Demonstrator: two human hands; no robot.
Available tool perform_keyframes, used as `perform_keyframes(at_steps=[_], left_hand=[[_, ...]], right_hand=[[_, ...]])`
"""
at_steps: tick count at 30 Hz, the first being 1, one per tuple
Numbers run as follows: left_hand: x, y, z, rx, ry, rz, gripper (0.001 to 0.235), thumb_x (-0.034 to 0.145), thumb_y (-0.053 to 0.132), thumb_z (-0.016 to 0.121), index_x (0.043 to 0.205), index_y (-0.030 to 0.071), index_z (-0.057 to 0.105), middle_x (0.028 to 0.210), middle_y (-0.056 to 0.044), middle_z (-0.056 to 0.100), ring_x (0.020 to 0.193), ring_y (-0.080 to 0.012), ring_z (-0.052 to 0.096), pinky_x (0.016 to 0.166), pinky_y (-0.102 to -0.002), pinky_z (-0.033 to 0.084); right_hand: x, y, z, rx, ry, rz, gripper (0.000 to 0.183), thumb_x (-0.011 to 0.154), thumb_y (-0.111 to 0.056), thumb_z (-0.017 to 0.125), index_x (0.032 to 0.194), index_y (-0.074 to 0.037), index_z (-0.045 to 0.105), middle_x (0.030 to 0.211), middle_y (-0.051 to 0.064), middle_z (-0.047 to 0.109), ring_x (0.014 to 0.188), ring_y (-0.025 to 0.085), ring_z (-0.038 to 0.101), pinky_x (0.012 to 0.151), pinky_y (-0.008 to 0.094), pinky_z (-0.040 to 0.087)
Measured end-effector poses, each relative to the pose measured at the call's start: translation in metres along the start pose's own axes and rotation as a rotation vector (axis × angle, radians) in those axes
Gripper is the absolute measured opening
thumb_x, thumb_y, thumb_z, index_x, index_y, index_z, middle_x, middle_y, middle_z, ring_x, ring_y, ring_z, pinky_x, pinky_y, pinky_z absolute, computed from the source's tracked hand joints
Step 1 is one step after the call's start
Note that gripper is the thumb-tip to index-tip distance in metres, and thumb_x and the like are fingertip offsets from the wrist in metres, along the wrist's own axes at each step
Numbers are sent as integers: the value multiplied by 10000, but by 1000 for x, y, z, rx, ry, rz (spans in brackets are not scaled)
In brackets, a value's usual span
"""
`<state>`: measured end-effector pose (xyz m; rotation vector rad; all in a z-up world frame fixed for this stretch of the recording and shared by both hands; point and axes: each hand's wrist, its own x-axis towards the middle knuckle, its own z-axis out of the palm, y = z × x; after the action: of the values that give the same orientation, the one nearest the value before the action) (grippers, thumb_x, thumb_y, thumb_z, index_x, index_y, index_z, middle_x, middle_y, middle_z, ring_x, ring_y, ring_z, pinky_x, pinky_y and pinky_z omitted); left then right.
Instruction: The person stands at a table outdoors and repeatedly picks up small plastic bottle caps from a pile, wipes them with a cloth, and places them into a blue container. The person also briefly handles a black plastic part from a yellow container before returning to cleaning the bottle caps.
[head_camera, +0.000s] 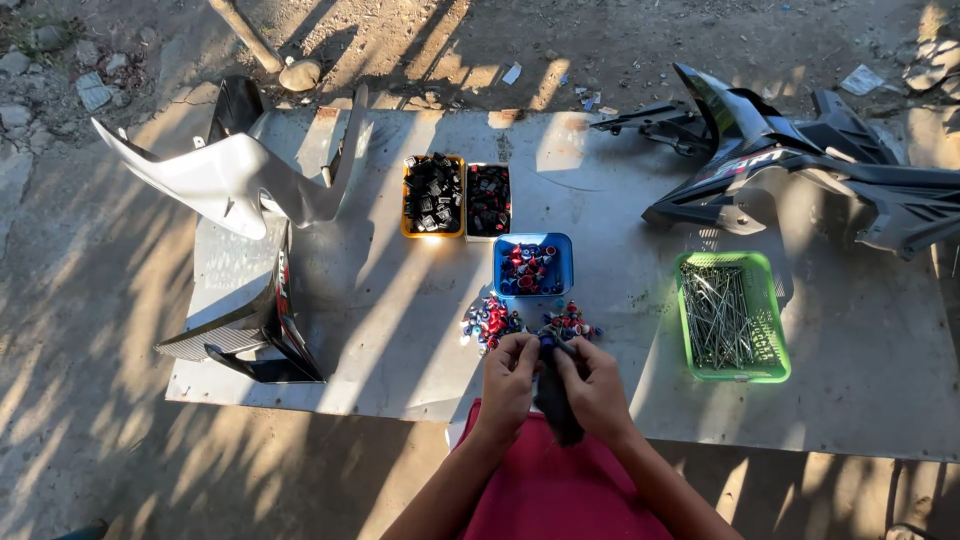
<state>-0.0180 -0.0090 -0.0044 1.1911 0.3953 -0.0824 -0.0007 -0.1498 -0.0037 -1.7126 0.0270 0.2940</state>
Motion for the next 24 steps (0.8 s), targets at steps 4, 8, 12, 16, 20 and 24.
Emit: perform_keyframes(at_steps=[4, 8, 12, 16, 20, 24], left_hand=[[6, 8, 11, 395, 97, 200, 162, 987, 145, 642, 927, -5, 650, 1124, -105, 602, 927, -193, 620, 802, -299, 560], [31, -7, 12, 561, 162, 349, 103, 977, 94, 613, 912, 15, 600, 934, -90, 599, 782, -189, 557, 705, -315, 489], [83, -56, -9, 616, 263, 200, 128, 969, 114, 649, 925, -4, 671, 795, -87, 659, 626, -175, 582, 590, -331, 496], [166, -154, -44, 588, 270, 95, 155, 978, 107, 648, 889, -16, 677, 644, -64, 647, 522, -152, 557, 533, -318, 453], [235, -271, -82, 699, 373, -134, 113, 940, 191, 659, 1004, 114, 711, 808, -81, 737, 822, -308, 736, 807, -446, 543], [237, -295, -97, 734, 421, -200, 371, 926, 150, 565, 1271, 125, 697, 909, -70, 800, 938, -326, 754, 915, -484, 542]], right_hand=[[-11, 18, 13, 472, -114, 153, 126, 1043, -61, 573, 1062, 30, 657, 885, 87, 726, 670, 82, 560, 570, 263, 476], [-4, 33, -1, 507, -24, 132, 98, 1051, -96, 572, 1027, -11, 615, 835, 46, 641, 627, 82, 492, 551, 278, 433], [9, 101, -18, 665, 81, 264, 247, 1068, -139, 394, 1094, -9, 602, 970, 91, 618, 783, 145, 484, 697, 325, 432], [54, 175, -18, 601, 131, 563, 433, 1041, -327, 451, 1099, 46, 665, 988, 202, 698, 761, 243, 566, 620, 399, 497], [85, 273, -13, 461, 169, 656, 262, 1065, -131, 577, 1311, -46, 548, 956, 266, 683, 802, 378, 678, 753, 533, 557], [103, 259, -5, 403, 169, 578, 360, 1033, 55, 465, 1348, -118, 457, 829, 251, 642, 520, 248, 501, 526, 428, 435]])
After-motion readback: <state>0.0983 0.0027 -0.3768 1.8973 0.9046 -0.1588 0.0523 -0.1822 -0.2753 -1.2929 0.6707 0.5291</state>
